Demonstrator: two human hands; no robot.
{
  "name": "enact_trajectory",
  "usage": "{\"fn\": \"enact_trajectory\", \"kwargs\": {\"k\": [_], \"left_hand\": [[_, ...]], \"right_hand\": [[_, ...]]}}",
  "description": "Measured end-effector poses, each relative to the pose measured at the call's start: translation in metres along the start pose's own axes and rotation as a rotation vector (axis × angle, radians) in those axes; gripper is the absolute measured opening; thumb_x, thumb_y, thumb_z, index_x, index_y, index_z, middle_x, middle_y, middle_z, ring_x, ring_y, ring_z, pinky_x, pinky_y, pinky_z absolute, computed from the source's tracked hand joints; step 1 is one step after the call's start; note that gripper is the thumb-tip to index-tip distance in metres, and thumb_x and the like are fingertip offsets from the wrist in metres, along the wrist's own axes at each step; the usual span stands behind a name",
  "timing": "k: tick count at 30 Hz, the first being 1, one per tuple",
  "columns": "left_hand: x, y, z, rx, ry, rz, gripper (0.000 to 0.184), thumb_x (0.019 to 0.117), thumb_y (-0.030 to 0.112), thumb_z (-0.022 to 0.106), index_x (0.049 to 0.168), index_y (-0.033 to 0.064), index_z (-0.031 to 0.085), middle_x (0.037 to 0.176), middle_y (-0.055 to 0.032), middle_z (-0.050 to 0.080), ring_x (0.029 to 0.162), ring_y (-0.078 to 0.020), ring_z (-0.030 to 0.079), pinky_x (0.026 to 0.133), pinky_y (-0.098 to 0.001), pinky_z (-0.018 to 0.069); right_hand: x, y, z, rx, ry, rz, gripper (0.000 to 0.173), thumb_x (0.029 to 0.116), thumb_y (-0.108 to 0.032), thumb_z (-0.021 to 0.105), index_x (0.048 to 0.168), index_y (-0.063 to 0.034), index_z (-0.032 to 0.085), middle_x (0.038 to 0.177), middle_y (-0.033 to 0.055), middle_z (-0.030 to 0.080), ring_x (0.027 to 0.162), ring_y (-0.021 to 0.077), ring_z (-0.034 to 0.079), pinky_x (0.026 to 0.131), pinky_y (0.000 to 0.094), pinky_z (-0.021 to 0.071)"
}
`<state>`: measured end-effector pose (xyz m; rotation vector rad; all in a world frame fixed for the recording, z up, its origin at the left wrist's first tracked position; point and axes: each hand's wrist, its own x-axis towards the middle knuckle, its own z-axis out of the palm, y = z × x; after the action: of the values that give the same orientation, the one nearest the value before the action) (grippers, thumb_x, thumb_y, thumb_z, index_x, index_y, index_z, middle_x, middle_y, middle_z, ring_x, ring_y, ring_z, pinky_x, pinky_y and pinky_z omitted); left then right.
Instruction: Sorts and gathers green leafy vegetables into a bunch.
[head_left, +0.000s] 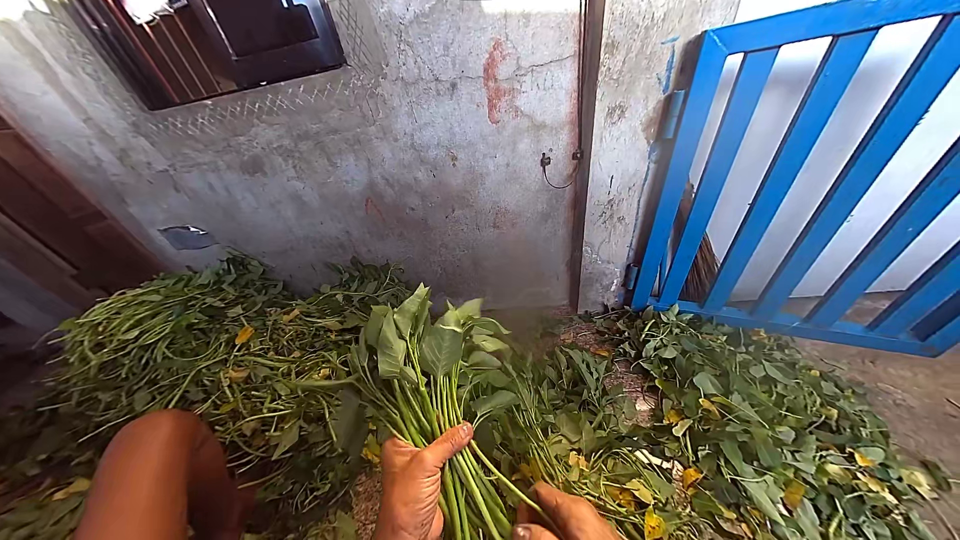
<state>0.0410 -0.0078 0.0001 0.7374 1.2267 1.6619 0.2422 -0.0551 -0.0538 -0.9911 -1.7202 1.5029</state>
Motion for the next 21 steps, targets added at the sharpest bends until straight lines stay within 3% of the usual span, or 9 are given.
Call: {"fn": "enact_trajectory", "kwargs": {"k": [2, 4, 8, 11, 14, 16, 18, 19, 21], "left_hand": [[-0.005, -0.002, 0.001, 0.025, -0.028, -0.010, 0.049, 0.0625, -0.020, 0.082, 0.106, -0.0118, 0.061, 0.086, -0.0222, 0.072, 0.073, -0.0277, 0.073, 0.067, -0.0402, 0.0650], [-0.009, -0.005, 0.003, 0.045, -0.050, -0.025, 0.050, 0.0621, -0.020, 0.082, 0.106, -0.0121, 0.061, 0.086, -0.0227, 0.072, 0.074, -0.0282, 0.074, 0.068, -0.0405, 0.0651], [-0.013, -0.004, 0.008, 0.021, 0.022, -0.015, 0.050, 0.0618, -0.021, 0.081, 0.106, -0.0110, 0.060, 0.085, -0.0213, 0.072, 0.073, -0.0264, 0.073, 0.066, -0.0391, 0.0647], [-0.005, 0.007, 0.001, -0.032, 0.171, 0.073, 0.044, 0.0695, -0.020, 0.078, 0.109, -0.0101, 0.061, 0.087, -0.0195, 0.072, 0.073, -0.0257, 0.073, 0.065, -0.0402, 0.0645], [0.005, 0.030, -0.017, -0.051, 0.304, 0.183, 0.042, 0.0733, -0.018, 0.077, 0.111, -0.0086, 0.060, 0.088, -0.0172, 0.072, 0.075, -0.0234, 0.073, 0.066, -0.0386, 0.0648], [0.006, 0.044, -0.028, -0.032, 0.372, 0.222, 0.044, 0.0740, -0.016, 0.077, 0.113, -0.0076, 0.060, 0.088, -0.0154, 0.072, 0.076, -0.0219, 0.073, 0.067, -0.0374, 0.0650], [0.003, 0.050, -0.033, -0.011, 0.419, 0.221, 0.044, 0.0736, -0.016, 0.077, 0.113, -0.0065, 0.059, 0.088, -0.0143, 0.072, 0.076, -0.0213, 0.074, 0.067, -0.0370, 0.0650], [0.003, 0.050, -0.034, -0.004, 0.424, 0.215, 0.044, 0.0734, -0.016, 0.077, 0.112, -0.0063, 0.059, 0.088, -0.0140, 0.072, 0.077, -0.0211, 0.074, 0.068, -0.0371, 0.0650], [0.003, 0.047, -0.032, 0.000, 0.405, 0.191, 0.042, 0.0735, -0.017, 0.077, 0.110, -0.0068, 0.060, 0.085, -0.0142, 0.073, 0.074, -0.0211, 0.073, 0.066, -0.0368, 0.0650]], "right_hand": [[0.006, -0.004, 0.009, -0.167, 0.105, -0.038, 0.045, 0.0988, -0.046, 0.064, 0.114, -0.0041, 0.063, 0.086, 0.0095, 0.068, 0.076, 0.0223, 0.067, 0.071, 0.0467, 0.0566], [0.012, -0.010, 0.022, -0.376, 0.269, -0.099, 0.046, 0.1007, -0.048, 0.061, 0.110, -0.0030, 0.065, 0.081, 0.0104, 0.067, 0.073, 0.0250, 0.067, 0.066, 0.0488, 0.0558], [0.023, -0.011, 0.044, -0.622, 0.594, -0.240, 0.028, 0.1033, -0.019, 0.050, 0.090, -0.0029, 0.069, 0.069, 0.0092, 0.064, 0.063, 0.0233, 0.067, 0.054, 0.0416, 0.0540], [0.010, -0.009, 0.047, -0.498, 0.572, -0.230, 0.028, 0.1024, -0.012, 0.046, 0.092, 0.0009, 0.068, 0.070, 0.0121, 0.065, 0.064, 0.0250, 0.067, 0.057, 0.0437, 0.0545], [-0.009, 0.008, 0.027, -0.562, 0.383, -0.009, 0.032, 0.1032, -0.021, 0.045, 0.089, -0.0017, 0.066, 0.065, 0.0134, 0.062, 0.062, 0.0307, 0.065, 0.055, 0.0516, 0.0508], [-0.010, 0.023, -0.008, -0.709, 0.192, 0.346, 0.037, 0.1023, -0.030, 0.048, 0.100, -0.0002, 0.069, 0.086, 0.0260, 0.069, 0.082, 0.0431, 0.070, 0.071, 0.0636, 0.0539], [0.002, 0.049, -0.039, -0.797, 0.144, 0.690, 0.042, 0.1002, -0.032, 0.058, 0.124, 0.0009, 0.068, 0.132, 0.0367, 0.057, 0.105, 0.0532, 0.066, 0.087, 0.0709, 0.0519], [0.015, 0.068, -0.049, -0.835, 0.163, 0.770, 0.042, 0.0988, -0.031, 0.061, 0.128, -0.0009, 0.067, 0.143, 0.0353, 0.051, 0.109, 0.0537, 0.065, 0.089, 0.0708, 0.0516], [0.046, 0.109, -0.059, -0.873, 0.193, 0.769, 0.037, 0.0984, -0.030, 0.060, 0.124, -0.0054, 0.070, 0.142, 0.0283, 0.055, 0.111, 0.0483, 0.066, 0.089, 0.0680, 0.0530]]}}
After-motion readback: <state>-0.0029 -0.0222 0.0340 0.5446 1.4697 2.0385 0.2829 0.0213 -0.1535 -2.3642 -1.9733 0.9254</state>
